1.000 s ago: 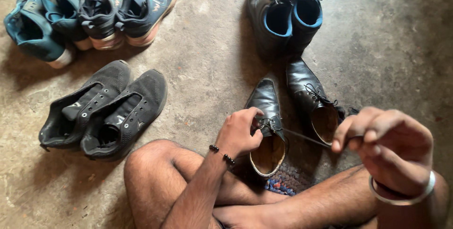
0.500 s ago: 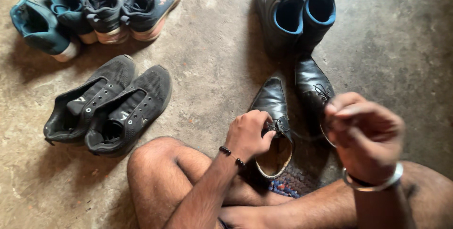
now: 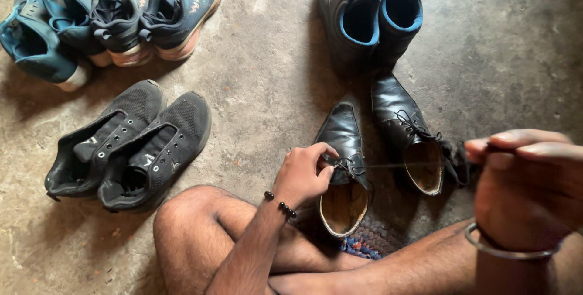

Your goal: The person sits on the floor and repairs a black leather shoe by threading a new lace through the eyelets, tying it, and wiping the shoe with a cloth. The person then repeats the lacing process on the second shoe.

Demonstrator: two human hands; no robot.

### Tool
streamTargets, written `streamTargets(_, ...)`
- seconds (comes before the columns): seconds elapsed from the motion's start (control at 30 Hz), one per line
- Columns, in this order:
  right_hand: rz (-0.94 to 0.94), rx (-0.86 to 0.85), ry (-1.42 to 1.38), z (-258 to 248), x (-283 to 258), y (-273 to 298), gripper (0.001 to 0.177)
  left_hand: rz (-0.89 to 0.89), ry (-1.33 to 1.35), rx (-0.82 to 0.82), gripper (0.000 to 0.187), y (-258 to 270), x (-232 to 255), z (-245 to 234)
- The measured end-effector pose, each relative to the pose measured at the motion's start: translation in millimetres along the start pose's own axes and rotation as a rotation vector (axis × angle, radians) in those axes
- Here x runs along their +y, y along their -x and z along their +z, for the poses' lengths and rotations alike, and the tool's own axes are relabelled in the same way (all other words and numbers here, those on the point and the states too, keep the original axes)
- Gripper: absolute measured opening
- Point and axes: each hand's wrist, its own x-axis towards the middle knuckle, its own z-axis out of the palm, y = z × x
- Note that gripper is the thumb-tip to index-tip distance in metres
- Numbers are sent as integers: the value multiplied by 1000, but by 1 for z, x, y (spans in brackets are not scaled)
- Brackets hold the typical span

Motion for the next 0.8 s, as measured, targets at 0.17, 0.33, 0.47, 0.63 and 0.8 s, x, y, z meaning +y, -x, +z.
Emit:
streamTargets(0.17,20,54,197,2,-14,-2,23,37,-32,12,24,-1,1,2)
streamTargets(0.33,304,-329,201,18,-19,-12,27,122,-75,46,21,1,-1,4)
streamTargets(0.47,629,-461,376,38,23,-2,29,32,-41,-1,21,-1,-2,3)
streamTargets(0.63,604,-456,422,45,73,30,23,50,-13,6,22,-2,-4,1)
streamTargets(0.8,388,-606,791,47,78,33,17,46,-8,7,21,-1,-5,0)
